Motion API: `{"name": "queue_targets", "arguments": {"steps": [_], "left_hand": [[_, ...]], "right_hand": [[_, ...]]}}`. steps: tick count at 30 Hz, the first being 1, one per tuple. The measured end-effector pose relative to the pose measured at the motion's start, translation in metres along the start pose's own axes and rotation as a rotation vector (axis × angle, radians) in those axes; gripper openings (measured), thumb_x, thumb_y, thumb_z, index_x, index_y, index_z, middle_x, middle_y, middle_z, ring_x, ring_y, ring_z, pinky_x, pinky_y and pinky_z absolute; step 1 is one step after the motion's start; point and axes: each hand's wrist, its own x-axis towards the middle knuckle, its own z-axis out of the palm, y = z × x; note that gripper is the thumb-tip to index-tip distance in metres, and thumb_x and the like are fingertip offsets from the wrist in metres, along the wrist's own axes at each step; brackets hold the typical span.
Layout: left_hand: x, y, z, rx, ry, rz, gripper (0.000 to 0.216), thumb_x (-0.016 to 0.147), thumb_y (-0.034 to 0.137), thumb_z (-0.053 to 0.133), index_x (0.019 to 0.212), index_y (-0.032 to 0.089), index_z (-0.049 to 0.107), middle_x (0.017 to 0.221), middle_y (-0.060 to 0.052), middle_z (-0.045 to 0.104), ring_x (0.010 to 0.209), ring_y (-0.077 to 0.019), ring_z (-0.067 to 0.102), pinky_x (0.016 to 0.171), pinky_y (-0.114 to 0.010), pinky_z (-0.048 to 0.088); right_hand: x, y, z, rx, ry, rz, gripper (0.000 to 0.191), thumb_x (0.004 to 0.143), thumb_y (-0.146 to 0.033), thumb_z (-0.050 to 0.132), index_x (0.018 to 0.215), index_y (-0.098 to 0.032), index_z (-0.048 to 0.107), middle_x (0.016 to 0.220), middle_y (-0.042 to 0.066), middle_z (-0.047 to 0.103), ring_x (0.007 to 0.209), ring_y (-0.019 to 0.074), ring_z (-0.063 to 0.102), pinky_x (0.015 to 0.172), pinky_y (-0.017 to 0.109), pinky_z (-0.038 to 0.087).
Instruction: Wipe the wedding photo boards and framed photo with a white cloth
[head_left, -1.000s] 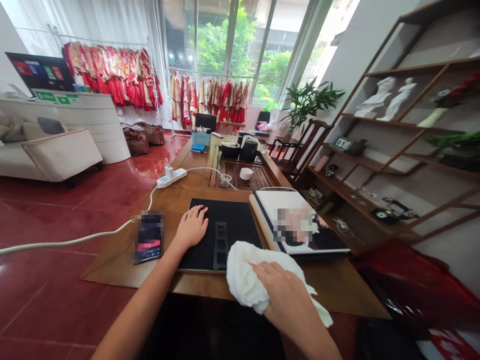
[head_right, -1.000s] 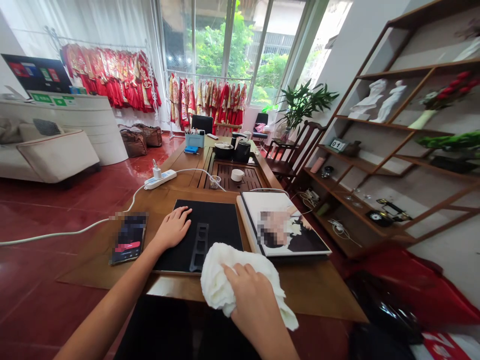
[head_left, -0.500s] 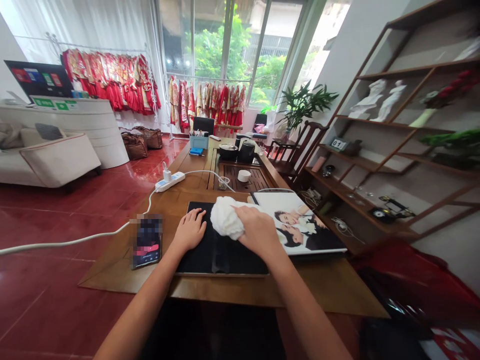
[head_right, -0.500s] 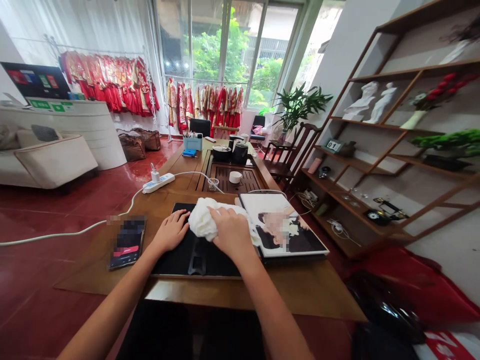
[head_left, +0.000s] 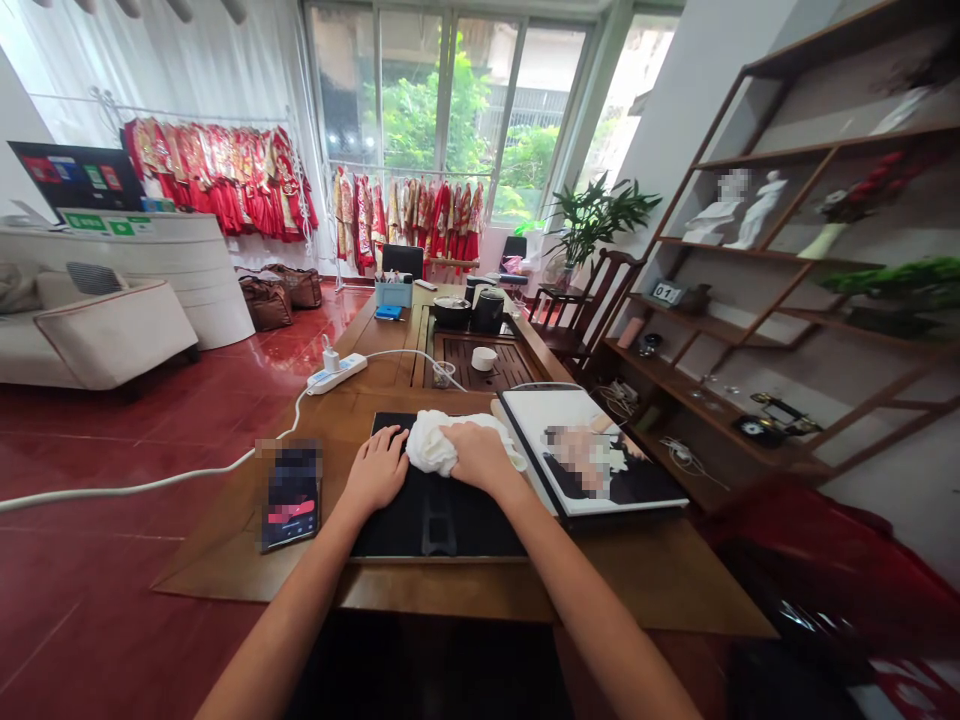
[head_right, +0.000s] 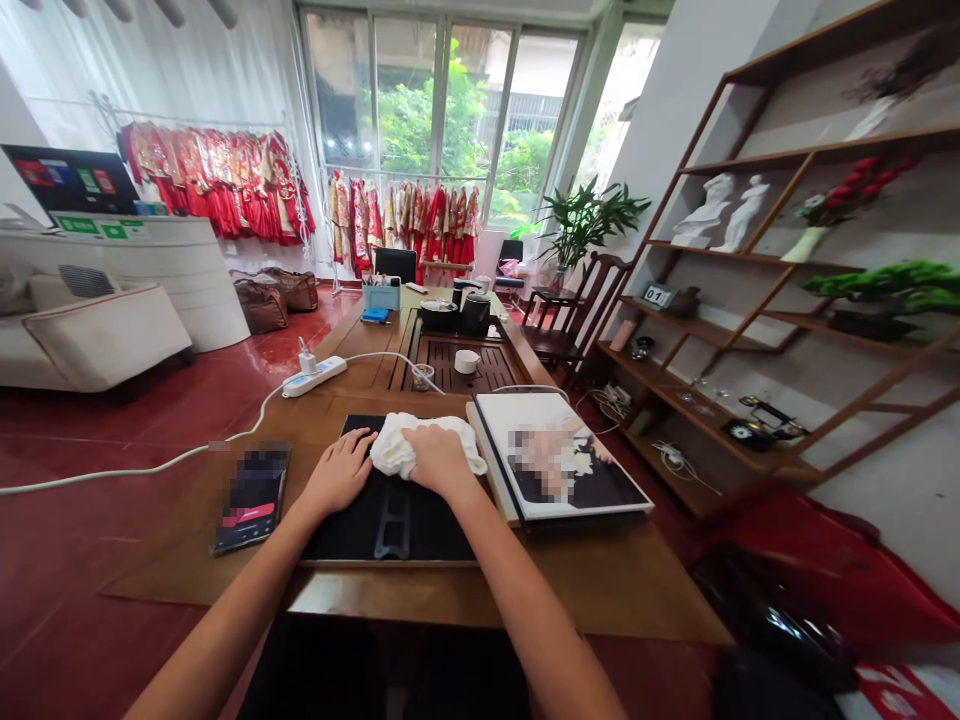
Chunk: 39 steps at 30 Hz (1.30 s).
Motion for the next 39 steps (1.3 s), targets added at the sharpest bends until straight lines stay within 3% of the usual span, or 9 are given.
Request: {"name": "queue_targets", "arguments": {"steps": [7,13,16,26,36,39], "left_hand": [[0.000,-0.001,0.000,-0.006,0.010,-0.008,0.043,0.095,0.034,0.033,0.135,0.023,0.045,0.146,-0.005,0.042,0.135,-0.0217,0.036,0.111,-0.039,0.031],[-0.001,0.000,0.001,-0.019,0.023,-0.019,0.042,0.095,0.034,0.034,0.134,0.025,0.046,0.146,-0.004,0.043,0.135,-0.0216,0.037,0.111,-0.040,0.030],[-0.001,0.001,0.000,-0.024,0.021,-0.025,0.042,0.095,0.034,0.034,0.134,0.024,0.046,0.146,-0.004,0.043,0.135,-0.0216,0.037,0.111,-0.040,0.031],[-0.002,0.004,-0.002,-0.034,0.016,-0.041,0.042,0.094,0.033,0.035,0.133,0.024,0.047,0.145,-0.005,0.044,0.134,-0.0218,0.038,0.112,-0.040,0.030],[-0.002,0.004,-0.001,-0.040,0.016,-0.043,0.043,0.094,0.033,0.033,0.134,0.022,0.046,0.146,-0.005,0.043,0.135,-0.0210,0.038,0.113,-0.039,0.028],[-0.004,0.007,-0.001,-0.037,0.022,-0.051,0.044,0.094,0.033,0.033,0.135,0.022,0.046,0.146,-0.006,0.043,0.135,-0.0217,0.037,0.113,-0.040,0.028]], "right_hand": [[-0.047,-0.022,-0.007,0.015,-0.020,-0.078,0.037,0.070,-0.022,0.059,0.106,-0.021,0.058,0.098,0.007,0.066,0.091,0.0252,0.058,0.068,0.031,0.038],[-0.100,-0.039,-0.009,0.099,-0.025,-0.125,0.050,0.066,-0.017,0.057,0.116,-0.023,0.056,0.097,0.005,0.065,0.088,0.0250,0.056,0.065,0.032,0.034],[-0.116,-0.040,-0.012,0.157,-0.030,-0.129,0.046,0.069,-0.019,0.057,0.114,-0.025,0.057,0.096,0.003,0.065,0.087,0.0242,0.056,0.065,0.033,0.033],[-0.136,-0.016,-0.025,0.231,0.166,0.016,0.051,0.077,-0.022,0.054,0.128,-0.024,0.052,0.109,0.004,0.064,0.098,0.0242,0.055,0.078,0.034,0.039],[-0.167,-0.013,-0.006,0.201,0.308,0.082,0.060,0.078,-0.019,0.052,0.138,-0.024,0.045,0.121,0.007,0.061,0.104,0.0243,0.055,0.085,0.035,0.041],[-0.165,-0.016,0.001,0.165,0.250,0.106,0.065,0.075,-0.017,0.054,0.139,-0.026,0.045,0.123,0.008,0.060,0.108,0.0253,0.053,0.084,0.035,0.040]]}}
